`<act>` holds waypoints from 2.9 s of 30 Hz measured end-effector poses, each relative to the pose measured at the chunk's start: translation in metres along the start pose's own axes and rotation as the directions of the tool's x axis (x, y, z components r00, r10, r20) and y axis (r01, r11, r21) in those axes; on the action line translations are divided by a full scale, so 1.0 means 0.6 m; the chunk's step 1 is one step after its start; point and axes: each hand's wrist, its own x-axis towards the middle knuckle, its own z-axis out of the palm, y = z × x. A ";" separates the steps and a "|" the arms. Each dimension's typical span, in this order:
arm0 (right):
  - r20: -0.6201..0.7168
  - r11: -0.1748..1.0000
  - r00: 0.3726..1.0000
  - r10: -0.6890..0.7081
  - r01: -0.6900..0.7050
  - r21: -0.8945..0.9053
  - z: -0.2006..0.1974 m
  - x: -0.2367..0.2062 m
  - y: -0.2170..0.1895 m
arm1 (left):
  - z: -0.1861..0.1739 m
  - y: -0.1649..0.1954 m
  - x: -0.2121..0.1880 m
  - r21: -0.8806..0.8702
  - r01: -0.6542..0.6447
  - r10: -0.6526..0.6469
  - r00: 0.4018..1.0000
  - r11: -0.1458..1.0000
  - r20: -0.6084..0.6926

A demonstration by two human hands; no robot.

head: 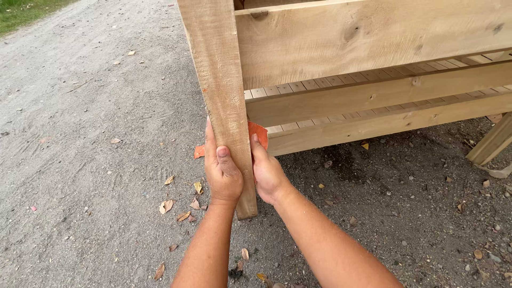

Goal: The person sands a wooden bed frame outdoors using sheets of sandpaper held by hand. They rub the sandpaper along the headboard panel, then work over the corner posts, edges, and legs of the frame, moving around the furniture to sand different surfaces.

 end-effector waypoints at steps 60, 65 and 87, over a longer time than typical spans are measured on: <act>-0.062 0.975 0.987 -0.151 0.138 -0.175 0.108 -0.015 -0.099 | 0.023 -0.010 -0.023 0.270 0.006 0.046 0.981 0.963 -0.188; -0.110 0.949 0.969 -0.219 0.185 -0.256 0.106 0.018 -0.102 | 0.019 -0.019 -0.028 0.253 -0.023 0.067 0.983 0.967 -0.168; -0.125 0.969 0.970 -0.210 0.189 -0.161 0.107 -0.014 -0.099 | 0.017 -0.024 -0.033 0.252 -0.002 0.044 0.986 0.968 -0.162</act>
